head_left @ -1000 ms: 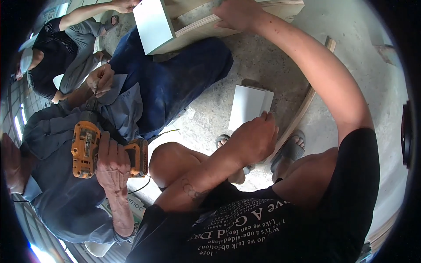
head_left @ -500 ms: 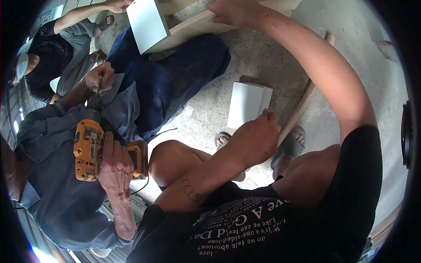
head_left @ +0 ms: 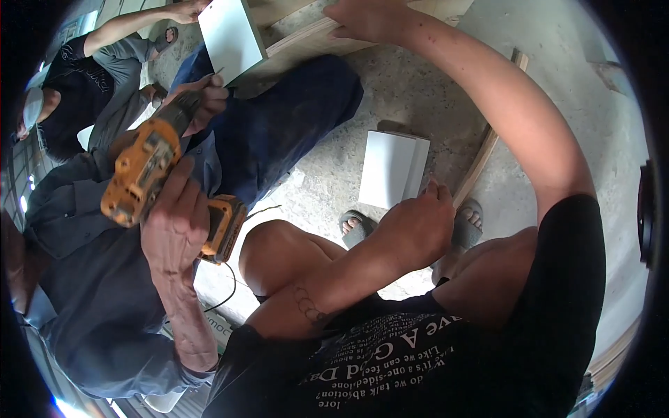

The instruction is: Assembling wooden panels into a structure using a power drill and screws while sitting on the floor.

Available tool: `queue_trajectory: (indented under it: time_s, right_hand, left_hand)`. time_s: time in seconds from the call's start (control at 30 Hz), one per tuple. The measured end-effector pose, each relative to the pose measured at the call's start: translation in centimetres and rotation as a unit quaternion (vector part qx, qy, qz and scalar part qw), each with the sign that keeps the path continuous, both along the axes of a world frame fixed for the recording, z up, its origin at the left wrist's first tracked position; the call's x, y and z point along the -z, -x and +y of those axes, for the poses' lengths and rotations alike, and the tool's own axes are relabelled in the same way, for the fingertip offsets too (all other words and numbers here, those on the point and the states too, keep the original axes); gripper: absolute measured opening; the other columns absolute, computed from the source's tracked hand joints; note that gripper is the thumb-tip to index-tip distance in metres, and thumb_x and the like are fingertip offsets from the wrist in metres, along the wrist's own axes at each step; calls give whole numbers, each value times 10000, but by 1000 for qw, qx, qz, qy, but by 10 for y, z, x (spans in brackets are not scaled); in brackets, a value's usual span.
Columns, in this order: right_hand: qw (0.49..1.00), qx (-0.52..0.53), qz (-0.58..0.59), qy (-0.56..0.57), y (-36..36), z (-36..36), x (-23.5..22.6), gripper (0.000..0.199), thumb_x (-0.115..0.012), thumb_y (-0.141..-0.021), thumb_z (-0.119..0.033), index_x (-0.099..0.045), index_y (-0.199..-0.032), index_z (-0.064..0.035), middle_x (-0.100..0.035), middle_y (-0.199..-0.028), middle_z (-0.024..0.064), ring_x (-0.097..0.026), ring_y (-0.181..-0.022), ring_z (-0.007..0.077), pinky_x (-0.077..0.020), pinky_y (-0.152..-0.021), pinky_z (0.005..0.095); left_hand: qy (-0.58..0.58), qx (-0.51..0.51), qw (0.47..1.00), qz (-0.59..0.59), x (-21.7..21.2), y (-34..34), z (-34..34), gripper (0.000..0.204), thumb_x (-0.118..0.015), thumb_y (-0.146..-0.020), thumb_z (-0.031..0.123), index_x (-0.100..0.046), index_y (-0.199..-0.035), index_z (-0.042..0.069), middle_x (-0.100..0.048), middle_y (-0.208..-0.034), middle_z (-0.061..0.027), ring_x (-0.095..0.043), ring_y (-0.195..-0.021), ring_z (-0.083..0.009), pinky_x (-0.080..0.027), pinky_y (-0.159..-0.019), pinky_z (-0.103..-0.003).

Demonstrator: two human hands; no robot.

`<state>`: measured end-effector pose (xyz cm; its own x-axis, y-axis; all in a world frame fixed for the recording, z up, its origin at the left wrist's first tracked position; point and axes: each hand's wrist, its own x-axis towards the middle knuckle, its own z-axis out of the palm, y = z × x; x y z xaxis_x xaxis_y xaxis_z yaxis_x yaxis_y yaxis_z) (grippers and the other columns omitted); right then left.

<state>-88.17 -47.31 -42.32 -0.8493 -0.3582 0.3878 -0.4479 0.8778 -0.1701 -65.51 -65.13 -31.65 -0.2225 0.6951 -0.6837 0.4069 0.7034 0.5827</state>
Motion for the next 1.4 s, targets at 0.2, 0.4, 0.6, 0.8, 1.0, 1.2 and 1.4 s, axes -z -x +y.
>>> queue_trajectory:
  time_s: [0.2, 0.4, 0.6, 0.8, 1.0, 1.2, 1.4]
  right_hand:
    - [995, 21, -93, -21, 3, 1, -1, 305, -755, -814, -369, -730, -889, -74, -735, -864, 178, -732, -833, 379, -570, -740, 521]
    - [996, 23, -78, -48, -10, 3, -10, 307, -736, -852, -358, -754, -959, -70, -752, -916, 174, -740, -860, 364, -573, -756, 516]
    - [991, 45, -73, -101, -30, 0, -27, 322, -698, -906, -383, -759, -1031, -92, -761, -952, 165, -742, -876, 362, -576, -777, 517]
    - [986, 79, -92, -117, -37, 2, -39, 339, -686, -927, -405, -746, -1089, -114, -757, -1048, 156, -732, -976, 351, -571, -835, 515]
    - [983, 41, -159, -83, -11, 16, -12, 353, -696, -922, -403, -740, -1120, -114, -754, -1086, 142, -721, -1032, 346, -561, -875, 514]
    - [988, 44, -125, -78, -29, 11, -18, 372, -712, -912, -408, -729, -1127, -106, -748, -1106, 144, -716, -1040, 360, -552, -894, 509]
    - [984, 39, -160, -72, -6, 7, 1, 385, -716, -906, -405, -720, -1134, -96, -740, -1120, 158, -710, -1043, 372, -547, -904, 513]
  left_hand:
    - [25, -1, 1000, -9, -4, 5, 4, 493, -431, -1067, 202, -438, -1362, -193, -532, -1353, -432, -690, -1038, -493, -581, -927, -508]
    - [25, 24, 999, 1, -4, -5, 6, 504, -427, -1064, 203, -430, -1369, -198, -531, -1353, -438, -696, -1023, -503, -582, -926, -513]
    - [28, 28, 999, 23, 4, -14, 2, 522, -403, -1068, 216, -420, -1391, -194, -522, -1379, -431, -693, -1050, -508, -582, -938, -517]
    - [50, 29, 998, 8, 2, -10, 6, 520, -401, -1071, 222, -435, -1396, -182, -511, -1395, -432, -688, -1070, -509, -576, -956, -519]
    - [16, 30, 999, 17, 6, -15, 4, 527, -454, -1003, 152, -419, -1386, -209, -501, -1393, -445, -696, -1034, -516, -595, -927, -506]
    - [18, 38, 999, 25, 9, -23, 2, 566, -504, -926, 95, -406, -1383, -223, -493, -1396, -448, -691, -1046, -523, -603, -909, -500]
    - [47, 44, 998, 12, 3, -24, 4, 585, -490, -934, 120, -387, -1402, -215, -475, -1417, -449, -684, -1065, -524, -590, -938, -507]
